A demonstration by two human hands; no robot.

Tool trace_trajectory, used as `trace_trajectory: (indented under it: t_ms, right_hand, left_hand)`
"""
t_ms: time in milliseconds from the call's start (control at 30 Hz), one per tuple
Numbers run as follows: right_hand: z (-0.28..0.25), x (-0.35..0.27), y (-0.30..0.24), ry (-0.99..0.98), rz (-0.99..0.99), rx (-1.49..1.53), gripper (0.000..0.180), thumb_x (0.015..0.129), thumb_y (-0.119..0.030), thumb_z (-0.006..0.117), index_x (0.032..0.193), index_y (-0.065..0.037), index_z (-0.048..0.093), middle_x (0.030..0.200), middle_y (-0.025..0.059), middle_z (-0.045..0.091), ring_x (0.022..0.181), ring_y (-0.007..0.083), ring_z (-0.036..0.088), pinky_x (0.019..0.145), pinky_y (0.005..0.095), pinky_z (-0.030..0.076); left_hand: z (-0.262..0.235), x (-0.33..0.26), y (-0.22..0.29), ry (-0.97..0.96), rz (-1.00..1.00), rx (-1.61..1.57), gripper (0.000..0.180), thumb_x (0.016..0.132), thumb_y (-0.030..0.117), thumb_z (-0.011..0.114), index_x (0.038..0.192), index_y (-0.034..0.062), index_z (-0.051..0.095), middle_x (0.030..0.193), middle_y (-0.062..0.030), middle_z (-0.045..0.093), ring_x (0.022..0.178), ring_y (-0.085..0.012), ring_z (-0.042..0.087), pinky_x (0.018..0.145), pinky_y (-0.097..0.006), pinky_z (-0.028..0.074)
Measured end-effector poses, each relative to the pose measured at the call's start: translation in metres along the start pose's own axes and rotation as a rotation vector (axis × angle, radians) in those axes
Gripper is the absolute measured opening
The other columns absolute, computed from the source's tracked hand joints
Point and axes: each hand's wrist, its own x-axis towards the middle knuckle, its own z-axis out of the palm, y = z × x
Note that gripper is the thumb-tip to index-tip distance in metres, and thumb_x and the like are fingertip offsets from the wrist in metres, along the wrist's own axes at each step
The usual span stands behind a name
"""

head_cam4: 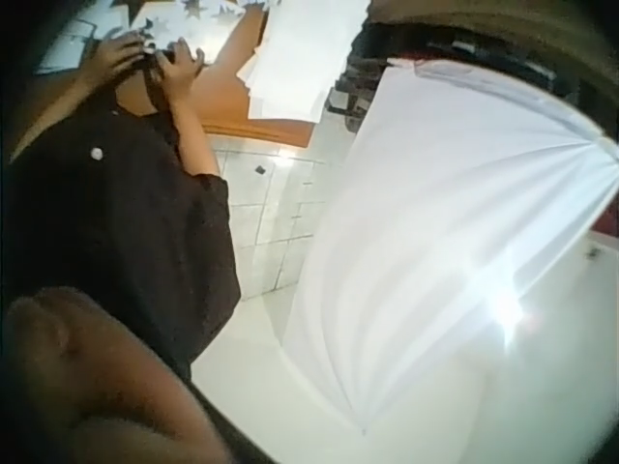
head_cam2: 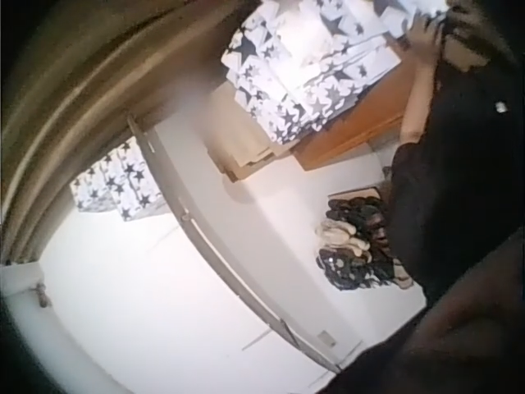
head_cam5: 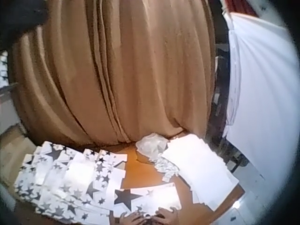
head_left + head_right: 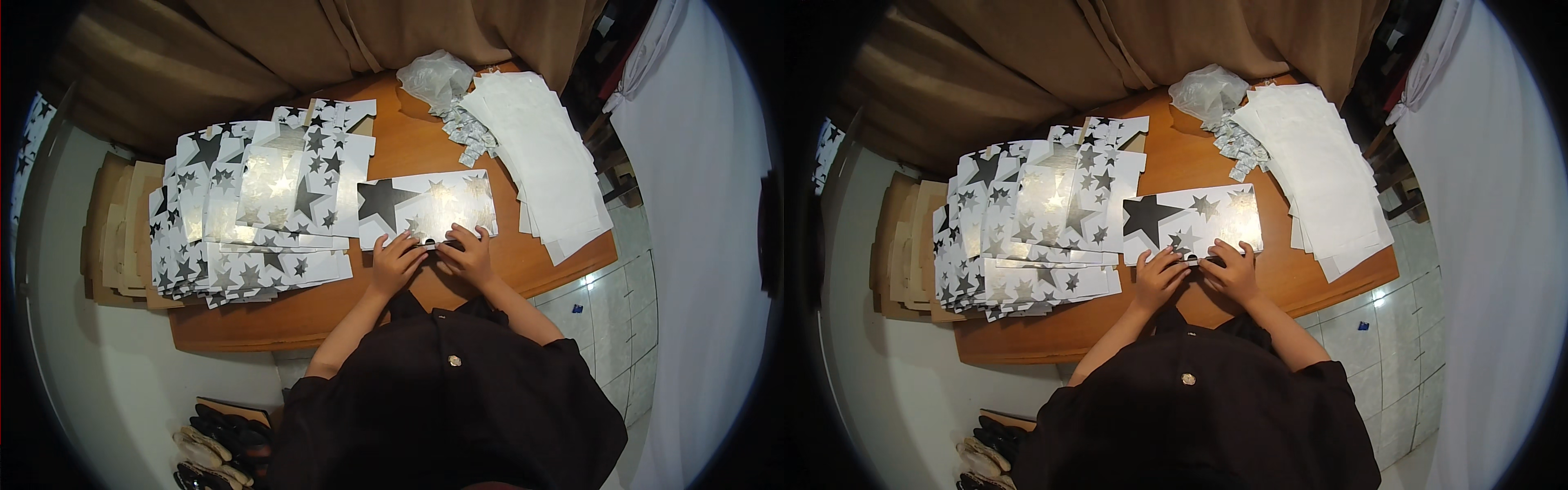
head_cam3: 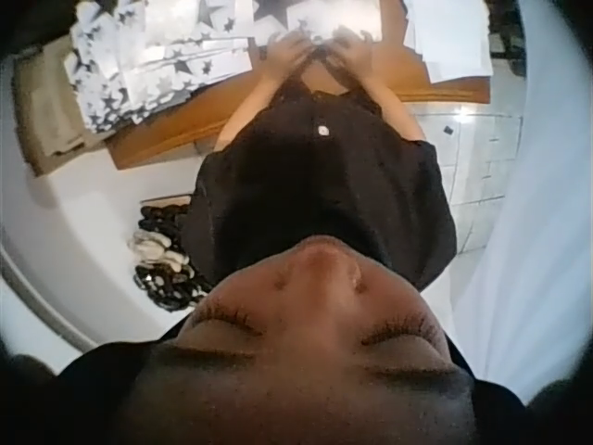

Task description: Fold and assemble shoe boxes and organize them on a shelf.

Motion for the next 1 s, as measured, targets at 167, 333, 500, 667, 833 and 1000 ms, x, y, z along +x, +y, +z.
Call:
trace_trajectory:
  t_ms: [167, 333, 500, 667, 833, 1000]
  right_hand:
    - [-0.001, 0.006, 0.0, -0.029, 0.006, -0.012, 0.023, 0.069, -0.023, 0.073, 0.091, -0.021, 0.067, 0.098, 0.0011, 0.061, 0.104, 0.0197, 0.057, 0.086, 0.0439, 0.031]
    - [0.009, 0.006, 0.005, 0.027, 0.159, 0.052, 0.019, 0.07, -0.021, 0.073, 0.086, -0.015, 0.065, 0.098, 0.0012, 0.063, 0.101, 0.0164, 0.059, 0.084, 0.0393, 0.034]
    - [-0.001, 0.01, 0.02, -0.217, 0.19, 0.284, 0.025, 0.069, -0.022, 0.073, 0.089, -0.011, 0.064, 0.102, 0.0032, 0.064, 0.1, 0.0179, 0.059, 0.085, 0.0421, 0.038]
    - [-0.047, 0.04, 0.033, -0.198, 0.165, 0.162, 0.051, 0.064, -0.031, 0.075, 0.11, -0.012, 0.061, 0.121, 0.0117, 0.055, 0.112, 0.027, 0.052, 0.092, 0.043, 0.037]
    - [-0.051, 0.013, 0.05, -0.148, 0.471, 0.307, 0.085, 0.061, -0.022, 0.08, 0.134, -0.009, 0.04, 0.132, 0.0204, 0.042, 0.123, 0.0378, 0.039, 0.102, 0.0442, 0.033]
    - [-0.054, -0.005, 0.048, -0.021, 0.512, 0.571, 0.064, 0.065, -0.014, 0.08, 0.121, -0.002, 0.052, 0.122, 0.019, 0.052, 0.114, 0.033, 0.049, 0.096, 0.0386, 0.04]
  left_hand:
    - [0.004, 0.002, -0.001, 0.008, -0.029, 0.016, 0.012, 0.075, 0.018, 0.071, 0.085, 0.0154, 0.067, 0.093, 0.0008, 0.065, 0.101, -0.0184, 0.061, 0.09, -0.042, 0.033]
    - [0.01, 0.004, 0.002, 0.041, -0.134, 0.002, 0.013, 0.077, 0.015, 0.068, 0.089, 0.0139, 0.065, 0.089, 0.0005, 0.066, 0.1, -0.0166, 0.061, 0.087, -0.041, 0.034]
    - [0.006, 0.002, 0.002, -0.011, -0.059, 0.045, 0.022, 0.076, 0.017, 0.069, 0.097, 0.0141, 0.064, 0.094, -0.0022, 0.065, 0.101, -0.018, 0.06, 0.087, -0.042, 0.035]
    - [-0.01, 0.011, 0.008, -0.091, -0.107, 0.085, 0.045, 0.072, 0.027, 0.072, 0.113, 0.0146, 0.06, 0.113, -0.0069, 0.059, 0.111, -0.0217, 0.054, 0.091, -0.046, 0.033]
    - [-0.011, 0.009, -0.01, -0.152, -0.135, 0.323, 0.057, 0.071, 0.036, 0.071, 0.122, 0.0163, 0.055, 0.125, -0.0087, 0.054, 0.119, -0.0282, 0.048, 0.095, -0.052, 0.032]
    - [-0.022, 0.015, -0.002, -0.155, -0.051, 0.333, 0.046, 0.078, 0.039, 0.064, 0.119, 0.0194, 0.059, 0.124, -0.0067, 0.057, 0.117, -0.0247, 0.051, 0.091, -0.048, 0.038]
